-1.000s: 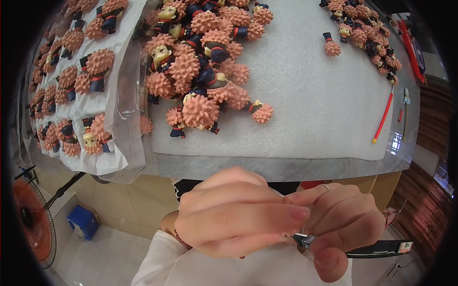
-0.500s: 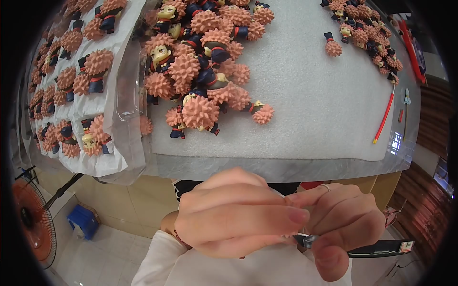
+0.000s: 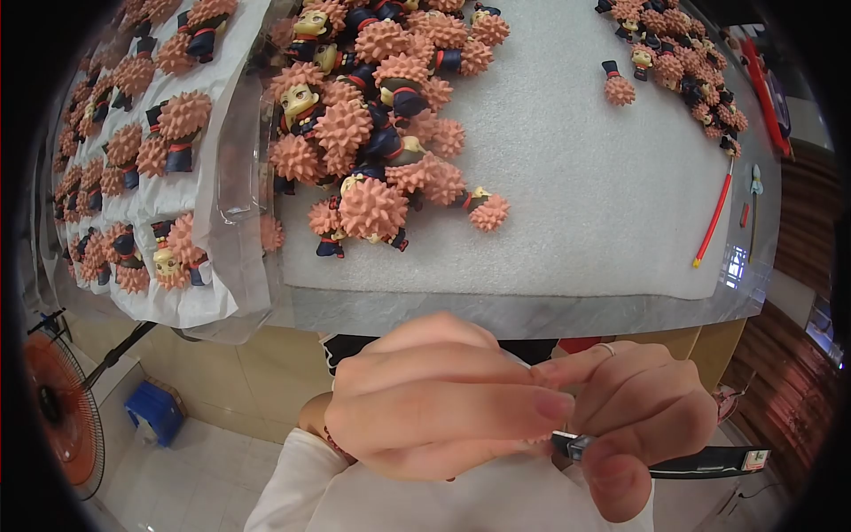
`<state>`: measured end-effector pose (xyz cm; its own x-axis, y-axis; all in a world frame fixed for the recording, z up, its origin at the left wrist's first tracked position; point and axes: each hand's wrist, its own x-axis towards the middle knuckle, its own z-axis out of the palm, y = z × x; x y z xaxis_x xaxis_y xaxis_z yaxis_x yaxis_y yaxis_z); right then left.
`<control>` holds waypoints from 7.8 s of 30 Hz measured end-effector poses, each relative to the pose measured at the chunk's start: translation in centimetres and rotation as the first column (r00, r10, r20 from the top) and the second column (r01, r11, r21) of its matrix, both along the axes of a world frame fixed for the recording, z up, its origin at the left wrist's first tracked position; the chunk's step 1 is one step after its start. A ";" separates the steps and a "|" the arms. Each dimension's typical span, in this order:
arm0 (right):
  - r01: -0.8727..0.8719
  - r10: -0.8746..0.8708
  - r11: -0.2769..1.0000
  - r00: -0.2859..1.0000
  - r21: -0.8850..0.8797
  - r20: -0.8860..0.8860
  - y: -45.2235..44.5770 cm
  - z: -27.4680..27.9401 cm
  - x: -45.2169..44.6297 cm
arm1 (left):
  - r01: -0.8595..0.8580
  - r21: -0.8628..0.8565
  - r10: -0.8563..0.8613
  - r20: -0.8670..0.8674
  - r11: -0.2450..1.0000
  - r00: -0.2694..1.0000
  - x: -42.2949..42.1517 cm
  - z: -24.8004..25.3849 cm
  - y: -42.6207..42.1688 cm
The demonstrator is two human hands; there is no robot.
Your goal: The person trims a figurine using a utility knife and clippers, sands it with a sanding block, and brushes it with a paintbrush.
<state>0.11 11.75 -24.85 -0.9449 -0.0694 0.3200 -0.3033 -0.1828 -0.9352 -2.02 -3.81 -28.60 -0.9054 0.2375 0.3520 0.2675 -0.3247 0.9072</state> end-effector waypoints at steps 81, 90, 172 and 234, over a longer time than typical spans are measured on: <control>-0.178 0.184 0.982 0.976 0.058 -0.117 0.3 0.7 -1.6 | -0.038 -0.055 0.032 -0.097 0.998 0.995 -0.6 -0.1 -0.2; -0.131 0.134 0.991 0.981 0.035 -0.142 -0.1 0.3 -1.5 | -0.002 -0.044 -0.001 -0.064 0.999 0.998 -0.6 -0.2 -0.4; -0.015 0.012 1.000 0.995 -0.028 -0.101 -0.1 -0.7 0.0 | 0.003 -0.014 -0.002 0.037 1.000 0.999 -0.1 0.1 -0.2; 0.051 -0.036 0.988 0.994 0.143 -0.108 14.4 -0.7 -1.9 | 0.203 0.001 -0.202 0.130 0.979 0.971 -1.0 -1.4 0.9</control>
<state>-1.84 26.14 -25.58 -0.9098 -0.0820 0.4069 -0.4056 -0.0322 -0.9135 -3.00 -2.86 -29.96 -0.8755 0.4241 0.2316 0.0779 -0.3491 0.9339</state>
